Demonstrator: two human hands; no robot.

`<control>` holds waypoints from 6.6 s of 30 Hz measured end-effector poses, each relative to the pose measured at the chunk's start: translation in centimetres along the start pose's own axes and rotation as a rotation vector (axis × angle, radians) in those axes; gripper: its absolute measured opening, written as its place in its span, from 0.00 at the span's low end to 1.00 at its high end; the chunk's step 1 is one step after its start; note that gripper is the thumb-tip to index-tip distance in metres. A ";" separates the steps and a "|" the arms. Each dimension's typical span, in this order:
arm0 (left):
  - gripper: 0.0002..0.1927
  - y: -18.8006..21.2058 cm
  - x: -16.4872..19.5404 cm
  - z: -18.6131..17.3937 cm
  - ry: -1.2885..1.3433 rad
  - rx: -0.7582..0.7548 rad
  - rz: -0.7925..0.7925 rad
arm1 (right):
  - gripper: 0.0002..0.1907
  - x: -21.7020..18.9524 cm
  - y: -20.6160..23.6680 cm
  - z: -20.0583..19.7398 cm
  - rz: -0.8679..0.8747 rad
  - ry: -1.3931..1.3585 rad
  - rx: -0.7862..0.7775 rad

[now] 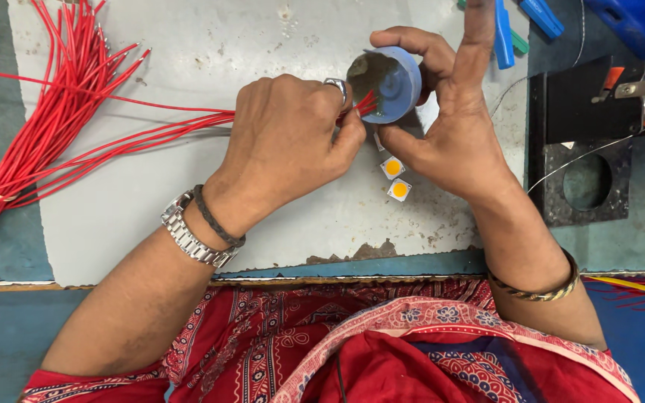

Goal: The person strips the ends of red wires with a wire cutter, dips the stripped ends into a flux container, and solders each wire onto the pads of small LED chips on the workbench using a soldering iron. They then set the wired LEDs aside and handle a bundle of black wires.

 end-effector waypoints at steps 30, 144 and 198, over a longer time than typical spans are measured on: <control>0.10 0.1 0.5 -0.9 0.013 0.024 0.045 | 0.60 0.9 0.1 -1.0 0.045 0.001 0.039; 0.12 0.2 -0.7 -1.6 0.051 0.125 -0.023 | 0.65 -1.5 -0.6 -0.1 -0.087 -0.170 0.005; 0.16 -0.6 -3.1 1.3 0.268 0.030 -0.094 | 0.44 6.0 0.0 -3.6 0.065 -0.473 0.119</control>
Point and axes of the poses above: each hand's wrist, its own y-axis away from the middle knuckle, its own z-axis out of the palm, x = y × z, the point moved 10 cm from there along -y, towards the middle knuckle, and after that the axes turned 10 degrees about -y, right-handed, at the moved point
